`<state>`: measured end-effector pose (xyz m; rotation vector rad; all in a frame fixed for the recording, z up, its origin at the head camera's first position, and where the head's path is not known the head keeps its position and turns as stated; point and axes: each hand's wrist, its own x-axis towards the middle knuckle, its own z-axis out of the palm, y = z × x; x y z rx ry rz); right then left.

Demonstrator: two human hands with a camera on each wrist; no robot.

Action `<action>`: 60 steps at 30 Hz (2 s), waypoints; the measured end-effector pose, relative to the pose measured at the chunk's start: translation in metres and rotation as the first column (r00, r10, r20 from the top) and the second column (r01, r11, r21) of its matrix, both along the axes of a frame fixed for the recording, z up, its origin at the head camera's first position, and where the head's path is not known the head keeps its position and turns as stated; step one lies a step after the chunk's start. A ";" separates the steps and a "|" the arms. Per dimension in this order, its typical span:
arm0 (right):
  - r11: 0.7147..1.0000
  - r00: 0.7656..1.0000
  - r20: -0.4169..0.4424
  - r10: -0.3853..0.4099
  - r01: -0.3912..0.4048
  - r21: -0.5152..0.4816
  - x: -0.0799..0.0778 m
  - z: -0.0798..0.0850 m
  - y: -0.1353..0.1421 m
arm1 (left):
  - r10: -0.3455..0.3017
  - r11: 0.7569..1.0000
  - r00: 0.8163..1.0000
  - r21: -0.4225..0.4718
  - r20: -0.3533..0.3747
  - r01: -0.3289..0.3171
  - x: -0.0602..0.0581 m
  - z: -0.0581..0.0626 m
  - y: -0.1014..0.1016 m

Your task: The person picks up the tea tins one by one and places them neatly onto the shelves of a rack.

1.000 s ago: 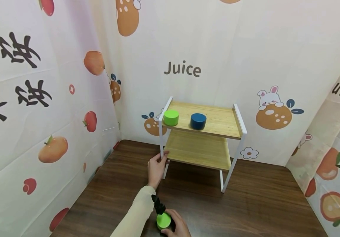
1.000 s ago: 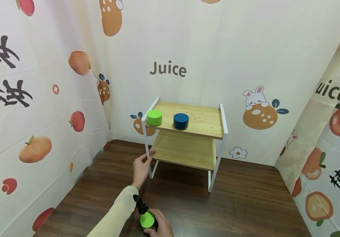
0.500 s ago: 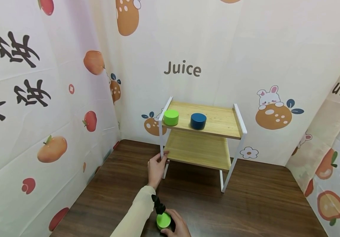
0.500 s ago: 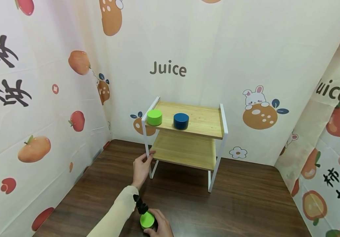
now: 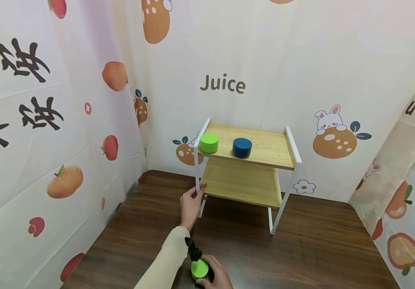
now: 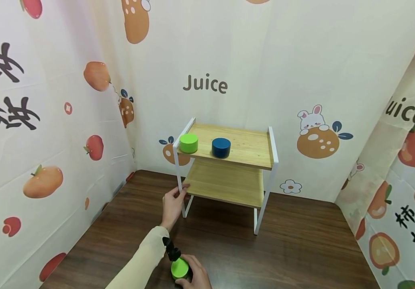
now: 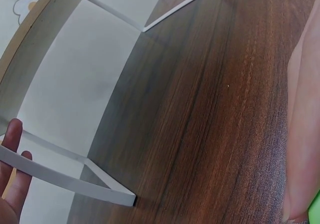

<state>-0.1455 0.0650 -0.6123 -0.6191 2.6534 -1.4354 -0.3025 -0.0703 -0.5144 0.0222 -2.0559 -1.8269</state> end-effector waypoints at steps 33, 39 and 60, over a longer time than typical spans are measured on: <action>0.994 0.996 0.079 -0.051 0.058 -0.089 -0.007 0.008 0.008 | -0.028 1.000 1.000 0.005 0.013 0.028 -0.002 -0.001 -0.001; 0.995 0.998 0.009 -0.061 0.061 -0.075 -0.010 0.007 0.016 | -0.033 0.999 0.999 0.021 0.006 0.033 -0.002 -0.001 -0.002; 0.974 0.978 -0.020 -0.206 0.203 -0.102 -0.016 0.024 0.038 | -0.051 0.998 0.998 0.046 0.026 0.050 0.000 0.003 -0.001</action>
